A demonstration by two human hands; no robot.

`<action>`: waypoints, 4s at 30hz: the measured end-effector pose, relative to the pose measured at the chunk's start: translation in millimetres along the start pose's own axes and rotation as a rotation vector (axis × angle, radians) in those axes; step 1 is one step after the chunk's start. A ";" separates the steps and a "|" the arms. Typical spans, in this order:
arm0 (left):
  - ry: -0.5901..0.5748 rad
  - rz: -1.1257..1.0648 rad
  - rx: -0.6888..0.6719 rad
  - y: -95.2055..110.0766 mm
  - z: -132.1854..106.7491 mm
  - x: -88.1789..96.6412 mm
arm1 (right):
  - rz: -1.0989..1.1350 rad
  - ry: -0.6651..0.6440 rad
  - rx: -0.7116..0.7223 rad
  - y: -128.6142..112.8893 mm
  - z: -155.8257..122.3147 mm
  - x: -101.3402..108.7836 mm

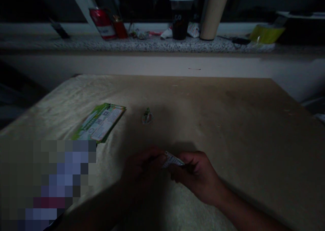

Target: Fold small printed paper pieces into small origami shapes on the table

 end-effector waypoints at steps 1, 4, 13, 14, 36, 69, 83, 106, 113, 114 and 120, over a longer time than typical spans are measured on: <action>-0.003 0.000 0.003 0.1 0.0 -0.1 | -0.006 0.008 0.004 0.8 -0.4 0.6; -0.001 -0.009 0.016 0.1 -0.8 -0.6 | -0.004 0.018 0.023 1.4 -1.2 1.4; 0.008 -0.077 0.056 -3.7 -0.5 0.7 | 0.060 -0.017 0.043 -4.1 0.0 3.1; 0.004 -0.087 0.055 -4.1 -0.3 0.5 | 0.058 -0.006 0.053 -4.4 -0.4 3.7; 0.035 -0.095 0.029 0.5 0.8 5.8 | 0.032 0.075 0.125 -9.6 -1.9 5.6; 0.056 -0.116 0.053 0.4 3.4 11.4 | 0.093 0.016 0.161 -7.3 -0.5 8.4; -0.102 0.005 0.066 -7.2 -2.2 3.2 | 0.036 0.184 0.253 -10.0 -1.1 9.8; -0.544 -0.093 0.061 16.9 -0.6 5.0 | 0.045 -0.034 0.231 -1.3 -5.9 10.6; -0.530 -0.180 0.103 10.3 -1.2 6.5 | 0.155 -0.127 0.116 1.3 -5.4 8.8; -0.529 -0.185 0.100 10.7 -1.1 6.5 | 0.142 -0.130 0.122 2.1 -5.7 9.3; -0.558 -0.222 0.151 9.9 0.1 5.5 | 0.086 -0.109 0.150 6.2 -7.5 10.7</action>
Point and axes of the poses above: each hand's wrist, its own z-axis towards the middle knuckle, its own x-axis out of the back of the hand, y = z × x, the point moved 1 cm from there along z, towards the middle knuckle, and after that the axes turned 1 degree about -y, right-handed, at the moved point
